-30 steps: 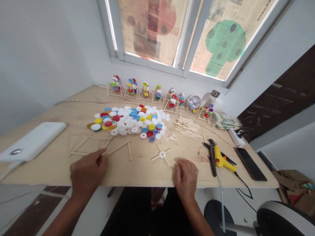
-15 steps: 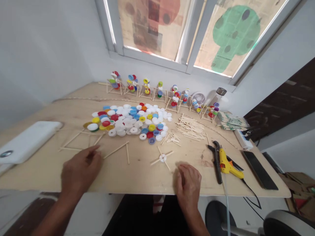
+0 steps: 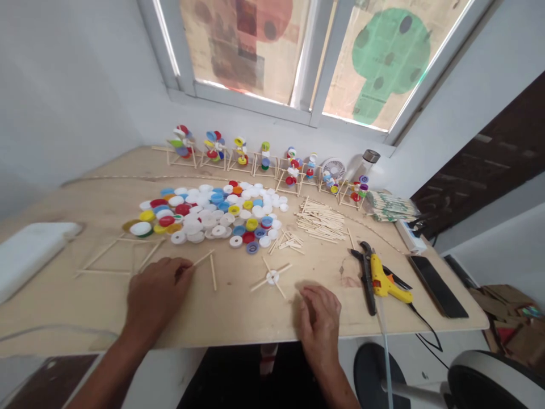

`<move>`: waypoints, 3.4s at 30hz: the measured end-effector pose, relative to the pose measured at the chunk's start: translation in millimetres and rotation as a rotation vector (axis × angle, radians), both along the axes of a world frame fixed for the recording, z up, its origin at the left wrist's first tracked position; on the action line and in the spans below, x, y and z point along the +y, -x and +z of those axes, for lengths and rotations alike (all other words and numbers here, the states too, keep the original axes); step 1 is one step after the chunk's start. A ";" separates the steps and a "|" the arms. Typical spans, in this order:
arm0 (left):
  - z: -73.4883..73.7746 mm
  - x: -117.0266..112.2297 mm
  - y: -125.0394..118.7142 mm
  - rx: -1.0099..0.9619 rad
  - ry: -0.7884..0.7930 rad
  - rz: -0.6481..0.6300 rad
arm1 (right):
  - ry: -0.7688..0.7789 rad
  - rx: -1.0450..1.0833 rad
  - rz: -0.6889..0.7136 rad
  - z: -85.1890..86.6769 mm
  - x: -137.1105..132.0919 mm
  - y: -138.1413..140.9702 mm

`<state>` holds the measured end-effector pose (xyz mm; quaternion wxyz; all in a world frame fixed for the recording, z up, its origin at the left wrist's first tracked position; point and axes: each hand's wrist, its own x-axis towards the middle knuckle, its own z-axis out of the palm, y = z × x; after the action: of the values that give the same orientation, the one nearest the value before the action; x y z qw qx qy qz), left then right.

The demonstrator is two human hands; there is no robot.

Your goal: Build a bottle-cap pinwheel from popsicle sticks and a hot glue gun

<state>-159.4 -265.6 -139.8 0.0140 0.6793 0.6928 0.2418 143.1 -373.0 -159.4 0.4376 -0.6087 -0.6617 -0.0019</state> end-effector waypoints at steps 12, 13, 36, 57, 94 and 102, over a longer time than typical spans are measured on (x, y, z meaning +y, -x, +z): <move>15.7 -4.6 -45.2 -0.122 0.112 0.002 | 0.124 0.149 0.022 24.9 45.4 8.0; 16.1 -6.3 -47.9 -0.119 0.116 0.011 | 0.141 0.137 0.020 24.5 48.9 7.9; -14.2 -27.1 -74.6 -0.111 -0.231 -0.282 | 0.562 -0.233 -0.076 39.5 123.3 -19.5; 24.3 -72.9 -142.8 -0.455 -0.275 -0.567 | 0.494 1.271 0.332 41.8 29.8 29.0; 24.9 -81.0 -116.2 -0.783 0.094 -0.469 | 0.522 1.379 0.182 46.4 1.2 43.1; 0.6 -76.3 -100.8 -0.564 -0.080 -0.325 | 0.313 0.739 0.015 49.6 -8.3 -29.3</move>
<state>-58.5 -341.9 -139.2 0.2169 0.6873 0.5339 0.4422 172.4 -381.3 -109.8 0.5481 -0.6229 -0.4564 0.3212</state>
